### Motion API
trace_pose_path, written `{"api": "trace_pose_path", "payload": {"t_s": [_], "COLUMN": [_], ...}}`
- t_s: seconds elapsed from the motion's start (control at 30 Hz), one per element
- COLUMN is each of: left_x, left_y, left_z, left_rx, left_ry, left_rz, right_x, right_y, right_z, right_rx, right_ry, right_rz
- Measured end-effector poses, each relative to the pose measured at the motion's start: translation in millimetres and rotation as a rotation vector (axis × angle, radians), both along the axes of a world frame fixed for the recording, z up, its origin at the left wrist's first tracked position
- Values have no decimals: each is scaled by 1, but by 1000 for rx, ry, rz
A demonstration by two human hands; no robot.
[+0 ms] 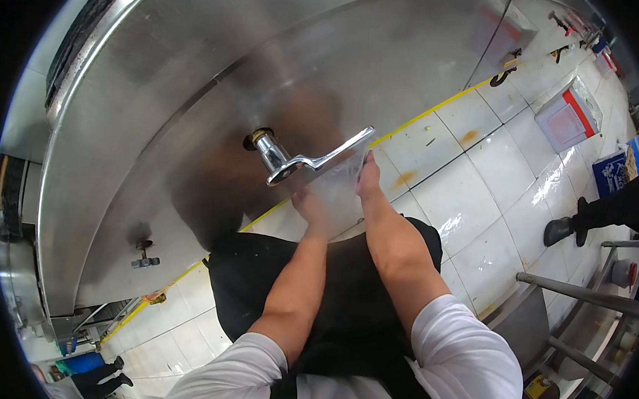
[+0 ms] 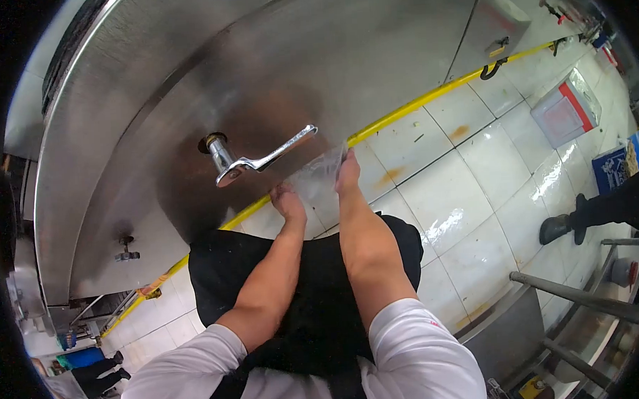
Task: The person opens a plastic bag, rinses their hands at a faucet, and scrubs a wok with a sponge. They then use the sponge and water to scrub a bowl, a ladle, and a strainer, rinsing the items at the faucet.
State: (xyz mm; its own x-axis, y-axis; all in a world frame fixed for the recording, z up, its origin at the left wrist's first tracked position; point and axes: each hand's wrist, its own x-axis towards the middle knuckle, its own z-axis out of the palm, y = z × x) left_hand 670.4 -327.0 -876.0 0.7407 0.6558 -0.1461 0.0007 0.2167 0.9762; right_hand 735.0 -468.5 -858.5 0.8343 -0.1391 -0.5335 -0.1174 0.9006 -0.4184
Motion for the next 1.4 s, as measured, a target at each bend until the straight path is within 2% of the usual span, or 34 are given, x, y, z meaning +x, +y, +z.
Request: {"api": "trace_pose_path", "payload": {"t_s": [0.07, 0.1, 0.17, 0.2, 0.27, 0.3, 0.33, 0.37, 0.43, 0.47, 0.5, 0.57, 0.6, 0.67, 0.7, 0.73, 0.77, 0.83, 0.87, 0.93, 0.97, 1.03, 1.07, 1.1, 1.13, 1.17, 1.23, 1.27, 1.3, 1.33, 1.37, 1.4], "left_x": [15, 20, 27, 43, 77, 73, 64, 55, 50, 50, 53, 63, 63, 60, 68, 79, 82, 75, 76, 83, 85, 105, 112, 108, 96, 87, 66, 53, 50, 46, 44, 48], "left_y": [11, 6, -5, 2, 20, 16, 11, 7, 3, 2, 6, 18, 18, 14, 18, 26, 33, 32, 29, 33, 37, 62, 71, 62, 58, 58, 27, 7, 7, 12, 15, 13], "left_z": [-35, -25, 4, -16, -75, -62, -33, -7, 21, 31, 15, -35, -33, -24, -48, -95, -122, -118, -113, -100, -94, -188, -221, -218, -214, -205, -86, -9, 15, 30, 36, 32], "left_rx": [324, 318, 310, 305, 99, 98, 251, 405, 438, 471, 473, 202, 205, -175, -169, 53, 270, 232, 192, 119, 82, 450, 636, 632, 575, 517, 67, -142, -142, 655, 1484, 1487], "left_ry": [121, 117, 157, 157, 303, 303, 368, 432, 513, 598, 597, 497, 494, 481, 479, 270, 66, 154, 227, 369, 442, 400, 380, 373, 193, 17, 272, 402, 401, 533, 608, 608], "left_rz": [-103, -101, -269, -269, -243, -248, -414, -579, -636, -685, -686, -397, -398, -413, -411, -319, -224, -207, -188, -143, -117, -178, -181, -193, -302, -404, -429, -397, -398, -740, -1033, -1029], "right_x": [0, -4, -6, -5, -7, -12, -16, -18, -16, -15, -15, -20, -26, -24, -20, -18, -14, -6, -8, -14, -19, -34, -46, -59, -64, -56, -28, -20, -14, -12, -13, -11], "right_y": [-3, -2, -2, -2, -6, -8, -9, -8, -7, -7, -5, 4, 7, 8, 9, 12, 15, 8, 2, -4, -3, -3, 0, 6, 9, 10, 16, 13, 9, 4, -3, -14], "right_z": [7, 22, 23, 14, 19, 36, 45, 33, 1, -8, -12, 1, 25, 33, 19, 6, -3, -6, -6, 5, 9, -3, 13, 46, 67, 53, 6, 5, 6, 7, 20, 43], "right_rx": [-43, -42, -43, -51, -62, 2, 67, 66, 31, 30, 74, 123, 211, 301, 282, 267, 275, -61, -65, -847, -847, -1047, -1050, -631, -213, -211, -133, -133, -397, -660, -656, -901], "right_ry": [53, 65, 81, 46, 11, 104, 196, 198, 96, 94, 46, -7, -22, -44, -20, 9, 15, 220, 221, 598, 597, 588, 594, 573, 529, 527, 233, 231, 252, 276, 279, 219], "right_rz": [16, 0, -14, -7, -6, -28, -49, -53, 153, 151, 152, 151, 112, 72, 72, 72, 73, 31, 24, 37, 36, 200, 192, 200, 203, 197, -36, -36, -23, -10, -12, -43]}}
